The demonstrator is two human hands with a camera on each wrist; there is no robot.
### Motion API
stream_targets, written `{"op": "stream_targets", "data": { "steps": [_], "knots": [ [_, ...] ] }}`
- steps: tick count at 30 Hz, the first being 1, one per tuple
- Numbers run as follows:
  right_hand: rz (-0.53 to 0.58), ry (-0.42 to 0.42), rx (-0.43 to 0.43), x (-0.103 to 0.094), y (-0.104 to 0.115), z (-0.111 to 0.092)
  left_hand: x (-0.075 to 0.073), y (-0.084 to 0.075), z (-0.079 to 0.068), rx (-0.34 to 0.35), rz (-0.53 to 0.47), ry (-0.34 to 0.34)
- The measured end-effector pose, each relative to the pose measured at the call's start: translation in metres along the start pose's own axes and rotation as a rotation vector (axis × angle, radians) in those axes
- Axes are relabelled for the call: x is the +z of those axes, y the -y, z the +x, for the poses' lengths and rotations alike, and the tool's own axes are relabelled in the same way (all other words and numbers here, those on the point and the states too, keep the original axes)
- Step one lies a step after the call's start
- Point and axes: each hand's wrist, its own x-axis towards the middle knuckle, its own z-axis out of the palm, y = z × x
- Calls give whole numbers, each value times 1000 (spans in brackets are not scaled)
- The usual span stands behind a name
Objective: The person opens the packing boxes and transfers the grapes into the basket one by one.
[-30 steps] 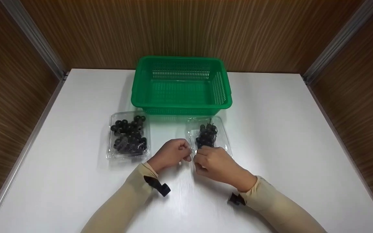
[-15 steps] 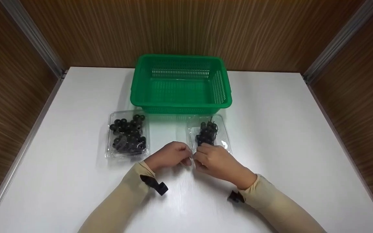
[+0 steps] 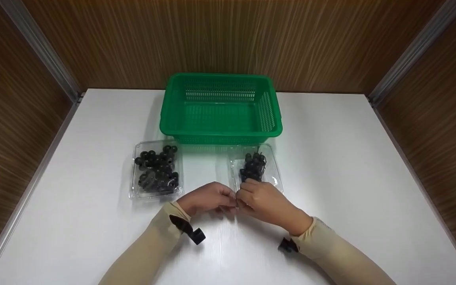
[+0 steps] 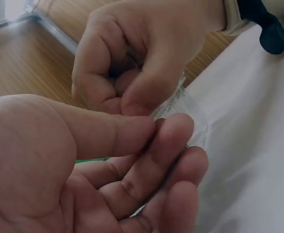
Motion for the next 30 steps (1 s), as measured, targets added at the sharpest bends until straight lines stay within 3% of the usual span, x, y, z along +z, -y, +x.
{"op": "stream_targets", "data": {
  "steps": [7, 14, 21, 25, 30],
  "knots": [
    [-7, 7, 12, 0, 2, 1, 3, 5, 3, 2, -51, -69],
    [-3, -8, 17, 3, 1, 0, 8, 6, 5, 21, -7, -135],
    [23, -61, 4, 6, -3, -2, 9, 4, 6, -5, -12, -124],
    [46, -107, 29, -4, -5, 2, 11, 4, 6, -9, -21, -134],
    [45, -46, 40, -16, -6, 4, 11, 1, 4, -19, 1, -108]
  ]
}}
